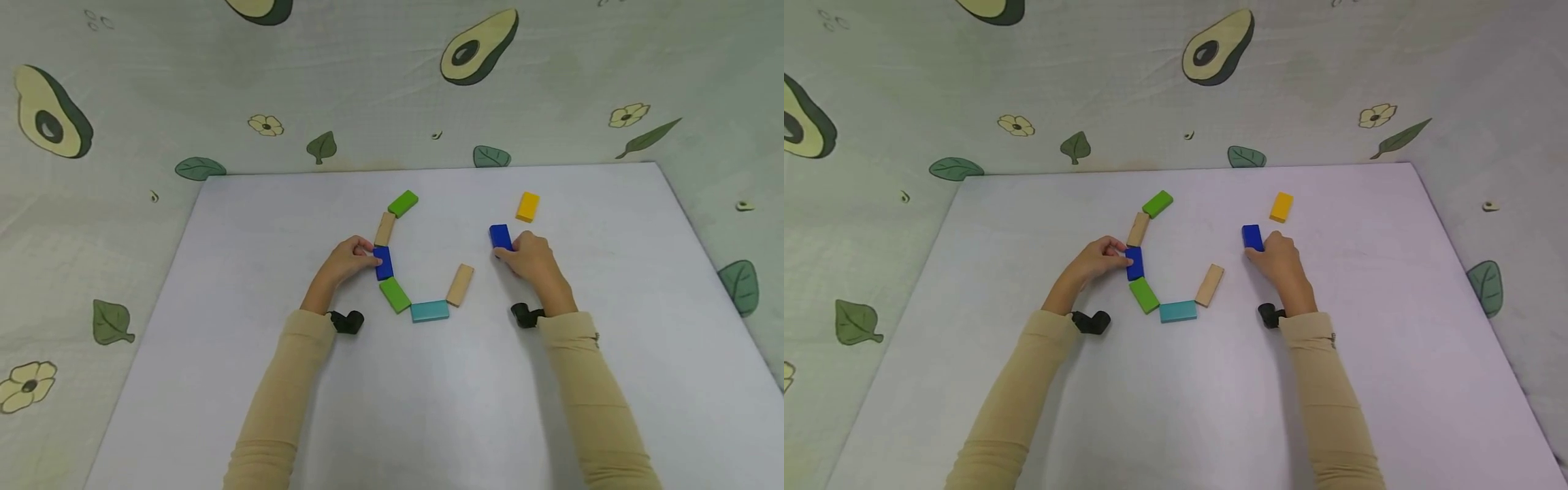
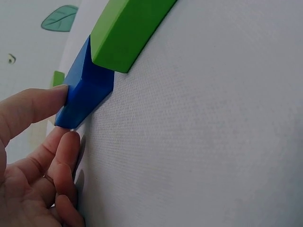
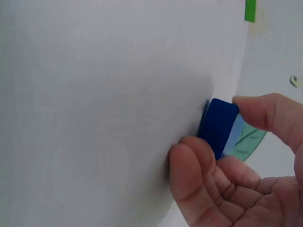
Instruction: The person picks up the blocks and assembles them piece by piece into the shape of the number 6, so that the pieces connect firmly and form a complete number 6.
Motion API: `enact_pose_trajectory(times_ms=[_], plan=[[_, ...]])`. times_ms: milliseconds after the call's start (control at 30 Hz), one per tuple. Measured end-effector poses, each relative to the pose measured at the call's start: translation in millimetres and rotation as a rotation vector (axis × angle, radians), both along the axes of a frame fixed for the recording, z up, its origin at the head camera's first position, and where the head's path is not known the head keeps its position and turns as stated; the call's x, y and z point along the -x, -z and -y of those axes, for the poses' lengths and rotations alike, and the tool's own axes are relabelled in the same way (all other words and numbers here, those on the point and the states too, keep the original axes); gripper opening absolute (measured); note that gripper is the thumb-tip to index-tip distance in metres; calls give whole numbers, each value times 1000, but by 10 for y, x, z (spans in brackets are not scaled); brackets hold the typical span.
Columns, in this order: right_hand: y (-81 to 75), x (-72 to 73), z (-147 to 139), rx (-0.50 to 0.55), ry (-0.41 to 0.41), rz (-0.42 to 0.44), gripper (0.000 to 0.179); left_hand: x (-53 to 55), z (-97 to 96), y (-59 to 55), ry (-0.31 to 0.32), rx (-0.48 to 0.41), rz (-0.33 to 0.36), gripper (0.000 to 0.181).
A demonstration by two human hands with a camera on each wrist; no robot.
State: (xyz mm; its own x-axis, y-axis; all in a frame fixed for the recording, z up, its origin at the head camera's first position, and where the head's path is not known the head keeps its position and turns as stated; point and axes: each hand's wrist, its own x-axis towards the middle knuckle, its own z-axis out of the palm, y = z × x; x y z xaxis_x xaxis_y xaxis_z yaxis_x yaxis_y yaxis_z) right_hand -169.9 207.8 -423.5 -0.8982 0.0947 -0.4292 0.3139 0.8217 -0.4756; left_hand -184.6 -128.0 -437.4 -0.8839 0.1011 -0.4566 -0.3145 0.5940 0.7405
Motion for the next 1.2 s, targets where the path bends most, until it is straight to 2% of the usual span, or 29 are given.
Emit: enact_pose_trajectory(times_ms=[400,767,900,1200], plan=[[-33,48,217,97,-81,-48,47,1,-4,-21,-12,-6,3,36],[66,87,402,166,-197,-125,43,1,4,7,-14,-21,5,36],[86,114,442,169,-234,-111,41,1,6,13,-14,-29,4,36],[85,182,371,173,-275,18,42,3,14,27,-13,-28,3,37]])
